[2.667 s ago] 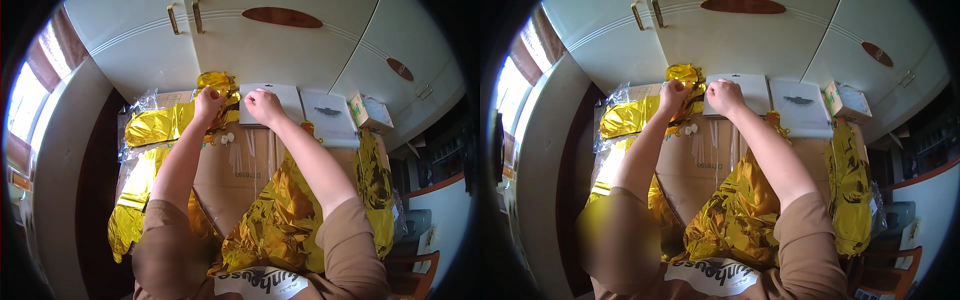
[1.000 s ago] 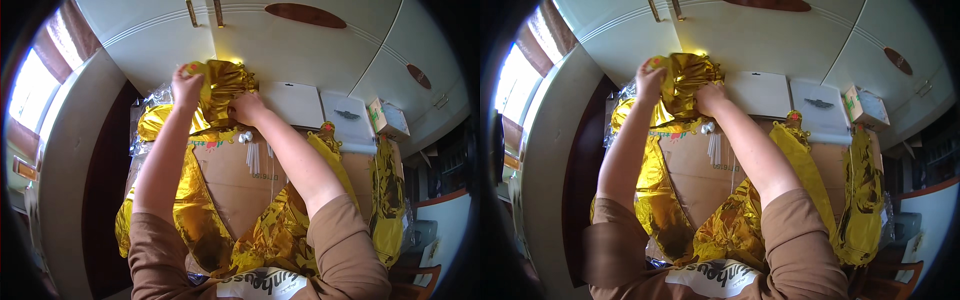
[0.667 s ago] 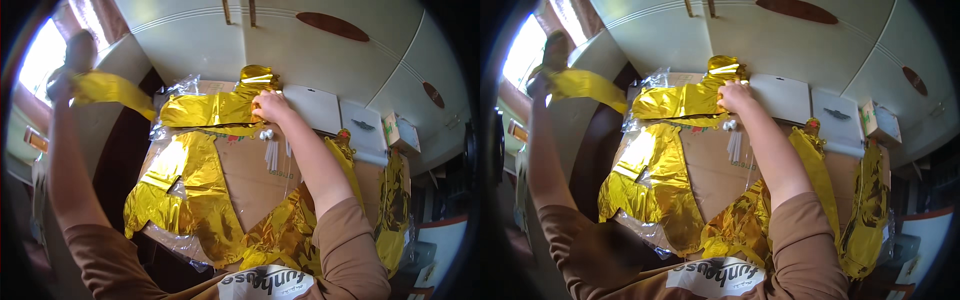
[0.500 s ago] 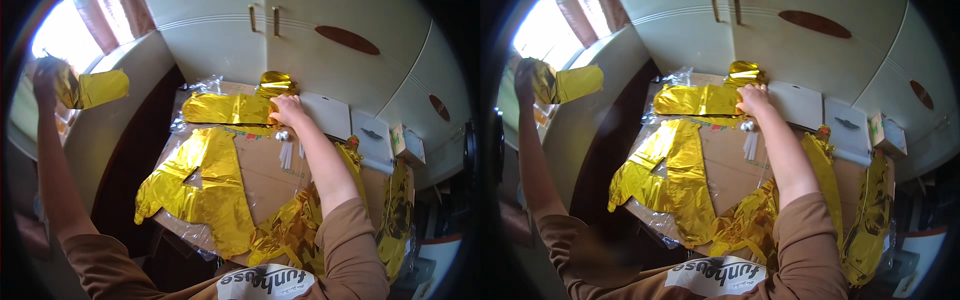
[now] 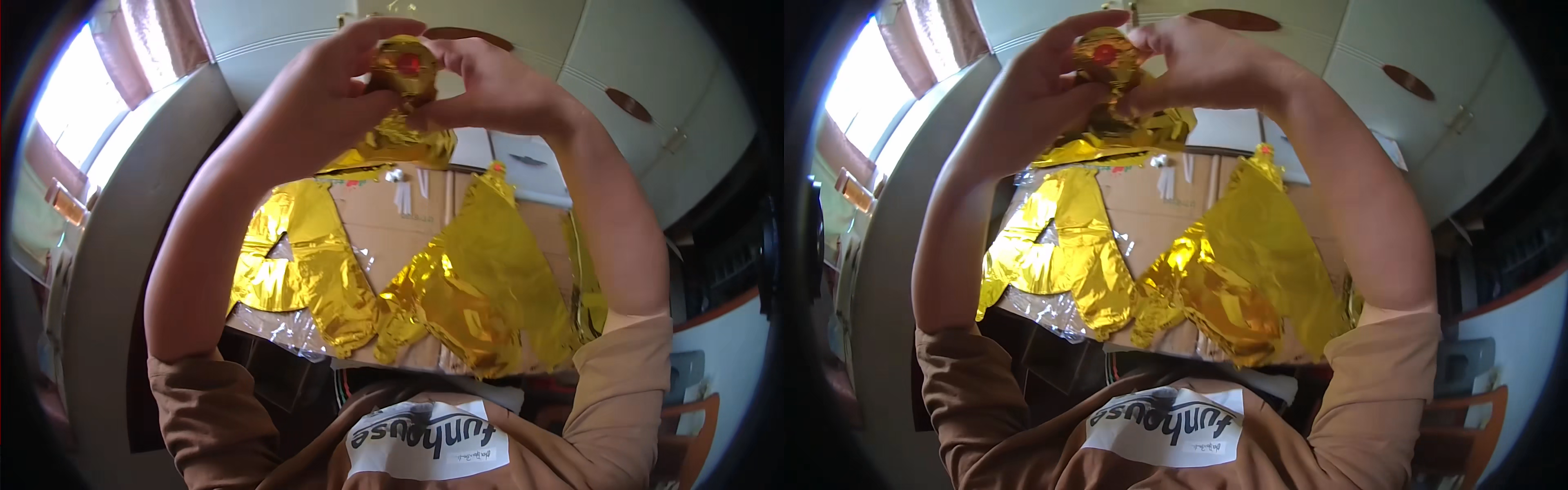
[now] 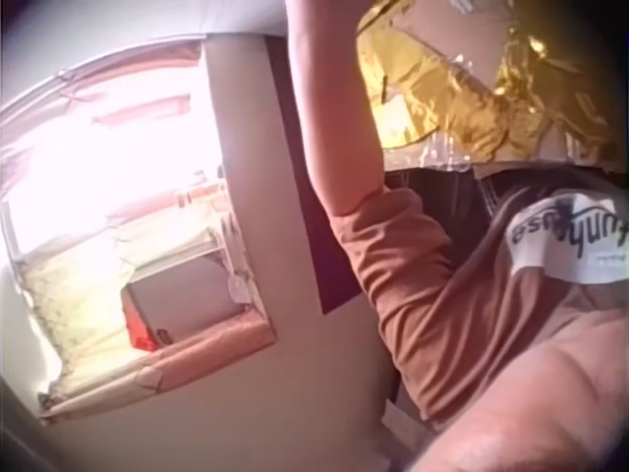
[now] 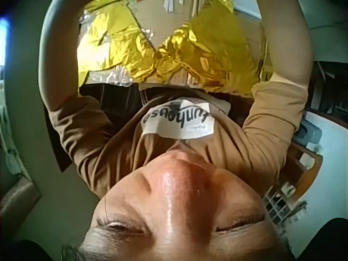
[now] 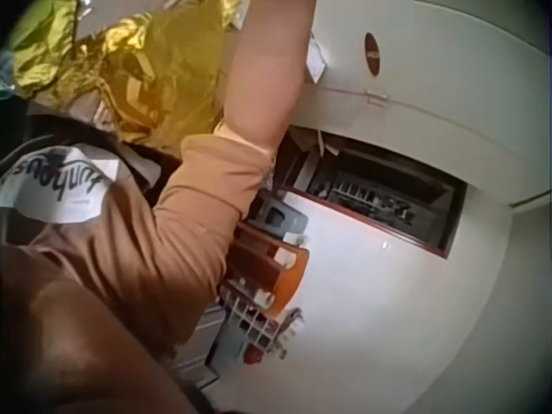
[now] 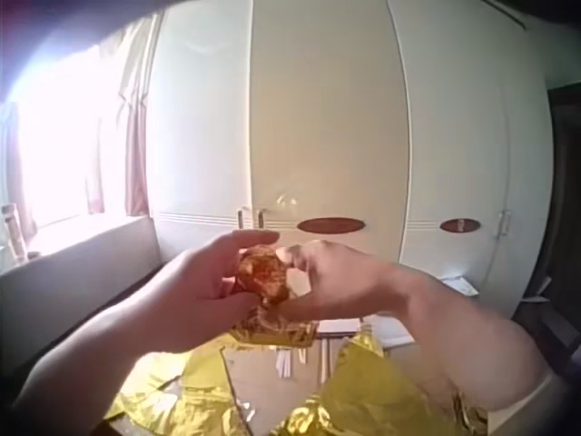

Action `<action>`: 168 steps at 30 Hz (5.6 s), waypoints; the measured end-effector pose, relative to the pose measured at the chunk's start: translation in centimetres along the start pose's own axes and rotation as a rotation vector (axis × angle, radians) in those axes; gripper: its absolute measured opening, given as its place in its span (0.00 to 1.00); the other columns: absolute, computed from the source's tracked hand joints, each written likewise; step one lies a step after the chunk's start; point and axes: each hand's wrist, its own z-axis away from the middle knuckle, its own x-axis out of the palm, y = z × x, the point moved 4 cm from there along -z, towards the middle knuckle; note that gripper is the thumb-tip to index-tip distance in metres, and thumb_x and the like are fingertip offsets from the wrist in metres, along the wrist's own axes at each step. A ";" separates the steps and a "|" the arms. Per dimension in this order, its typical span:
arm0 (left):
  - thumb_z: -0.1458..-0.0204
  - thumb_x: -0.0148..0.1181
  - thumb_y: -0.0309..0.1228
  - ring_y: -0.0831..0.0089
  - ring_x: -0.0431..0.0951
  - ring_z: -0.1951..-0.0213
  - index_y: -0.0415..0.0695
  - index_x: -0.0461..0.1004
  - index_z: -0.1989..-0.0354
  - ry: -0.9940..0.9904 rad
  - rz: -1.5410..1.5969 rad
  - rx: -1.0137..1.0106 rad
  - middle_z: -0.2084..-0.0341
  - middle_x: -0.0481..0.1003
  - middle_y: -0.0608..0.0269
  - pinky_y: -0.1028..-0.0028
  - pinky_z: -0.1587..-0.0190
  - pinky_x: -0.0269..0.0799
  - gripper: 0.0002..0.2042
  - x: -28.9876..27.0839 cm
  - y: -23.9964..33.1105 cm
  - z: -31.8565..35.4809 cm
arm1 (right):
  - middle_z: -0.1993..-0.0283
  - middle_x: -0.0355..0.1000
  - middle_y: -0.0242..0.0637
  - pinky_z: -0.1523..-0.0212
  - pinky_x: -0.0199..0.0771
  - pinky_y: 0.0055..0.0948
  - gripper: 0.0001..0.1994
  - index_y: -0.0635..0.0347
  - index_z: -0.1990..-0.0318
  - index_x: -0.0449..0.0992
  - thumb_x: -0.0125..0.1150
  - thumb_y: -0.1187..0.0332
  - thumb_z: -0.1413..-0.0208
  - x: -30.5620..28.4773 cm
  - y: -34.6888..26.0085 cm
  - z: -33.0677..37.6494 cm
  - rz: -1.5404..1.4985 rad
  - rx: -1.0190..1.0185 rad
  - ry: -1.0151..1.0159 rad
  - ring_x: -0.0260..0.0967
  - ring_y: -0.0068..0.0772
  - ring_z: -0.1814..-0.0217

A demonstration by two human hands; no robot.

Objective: Folding gold foil alphabet balloons and placing them into plastic packaging sleeves with instructional cardboard inserts.

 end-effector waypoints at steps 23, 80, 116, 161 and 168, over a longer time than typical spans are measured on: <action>0.50 0.49 0.73 0.50 0.64 0.33 0.32 0.56 0.30 -0.106 1.785 -1.046 0.33 0.61 0.40 0.50 0.30 0.55 0.54 23.4 -14.5 8.1 | 0.69 0.73 0.33 0.40 0.72 0.42 0.05 0.59 0.70 0.75 0.61 0.69 0.53 9.5 -7.0 30.8 0.734 -0.338 0.047 0.74 0.34 0.57; 0.52 0.67 0.29 0.51 0.73 0.45 0.43 0.77 0.51 -0.279 -0.331 0.130 0.48 0.74 0.52 0.57 0.42 0.68 0.18 21.7 -18.8 14.9 | 0.54 0.79 0.44 0.54 0.75 0.29 0.20 0.65 0.52 0.78 0.56 0.54 0.33 31.3 3.3 40.6 -1.204 1.155 0.699 0.78 0.31 0.59; 0.47 0.63 0.42 0.50 0.68 0.41 0.40 0.70 0.44 -0.238 -0.542 -0.054 0.46 0.69 0.49 0.56 0.37 0.62 0.25 24.3 -17.3 13.1 | 0.69 0.76 0.33 0.80 0.76 0.20 0.11 0.71 0.60 0.80 0.63 0.67 0.38 25.0 7.4 41.4 -0.679 1.134 0.968 0.70 0.18 0.79; 0.46 0.63 0.40 0.47 0.68 0.40 0.36 0.70 0.43 -0.069 -0.599 0.007 0.46 0.71 0.44 0.54 0.37 0.64 0.26 24.2 -15.9 16.9 | 0.66 0.79 0.38 0.73 0.80 0.24 0.10 0.71 0.58 0.79 0.59 0.70 0.36 26.5 6.4 42.4 -0.758 1.032 1.065 0.76 0.25 0.74; 0.46 0.63 0.40 0.47 0.69 0.41 0.36 0.71 0.44 -0.080 -0.594 0.000 0.46 0.71 0.44 0.55 0.38 0.64 0.25 24.2 -15.7 16.7 | 0.69 0.76 0.35 0.75 0.80 0.24 0.10 0.68 0.61 0.78 0.60 0.67 0.36 26.6 6.6 42.0 -0.754 1.006 1.079 0.75 0.23 0.75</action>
